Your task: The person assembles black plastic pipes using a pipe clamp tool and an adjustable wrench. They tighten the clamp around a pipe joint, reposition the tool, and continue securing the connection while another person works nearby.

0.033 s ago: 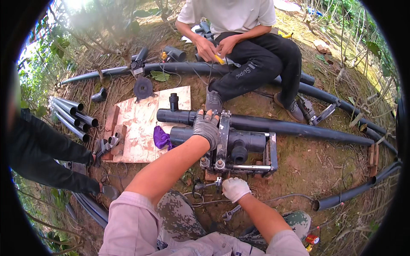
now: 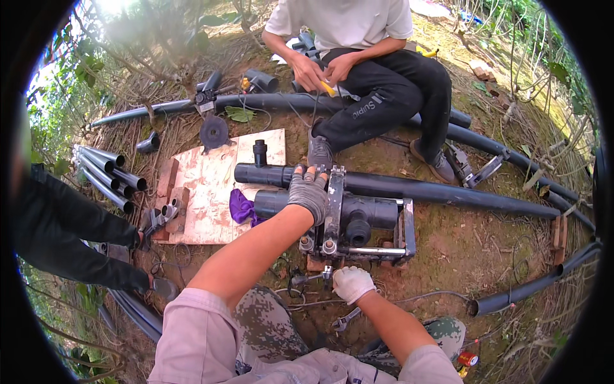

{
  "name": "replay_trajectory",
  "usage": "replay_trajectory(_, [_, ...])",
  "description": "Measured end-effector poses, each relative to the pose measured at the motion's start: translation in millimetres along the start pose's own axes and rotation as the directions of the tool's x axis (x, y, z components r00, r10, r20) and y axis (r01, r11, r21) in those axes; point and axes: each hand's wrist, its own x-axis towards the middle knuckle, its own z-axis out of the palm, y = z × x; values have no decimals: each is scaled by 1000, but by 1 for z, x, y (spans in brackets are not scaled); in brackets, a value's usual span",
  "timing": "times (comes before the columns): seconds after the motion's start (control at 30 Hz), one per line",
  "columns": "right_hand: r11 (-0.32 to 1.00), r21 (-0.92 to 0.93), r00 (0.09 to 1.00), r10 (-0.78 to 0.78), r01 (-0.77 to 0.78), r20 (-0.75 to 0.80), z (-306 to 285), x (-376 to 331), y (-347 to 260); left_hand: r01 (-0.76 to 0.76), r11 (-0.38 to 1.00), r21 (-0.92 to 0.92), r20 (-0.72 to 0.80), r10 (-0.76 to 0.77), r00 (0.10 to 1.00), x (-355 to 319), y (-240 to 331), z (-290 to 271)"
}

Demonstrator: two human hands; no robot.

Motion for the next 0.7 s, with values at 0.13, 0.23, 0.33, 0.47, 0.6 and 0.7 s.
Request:
replay_trajectory(0.13, [999,-9,994,-32,31,-105,7,-1,4,81,969,-235,-89,-105,990,-4,6,9])
replay_trajectory(0.23, [1000,7,1000,-8,8,-23,0,2,-3,155,961,-231,-103,-182,978,-8,7,13])
replay_trajectory(0.33, [1000,14,1000,3,-3,16,-5,2,-5,166,950,-264,-101,-198,975,-4,7,17])
replay_trajectory(0.47, [1000,-27,995,-9,7,-95,6,0,-1,188,934,-303,-98,-227,969,-4,12,19])
replay_trajectory(0.6, [1000,-8,996,0,-1,-86,7,1,0,207,909,-362,-115,-264,958,-9,10,24])
replay_trajectory(0.7, [1000,-15,992,-5,4,-126,9,1,1,104,927,-360,-195,-184,963,-19,7,40])
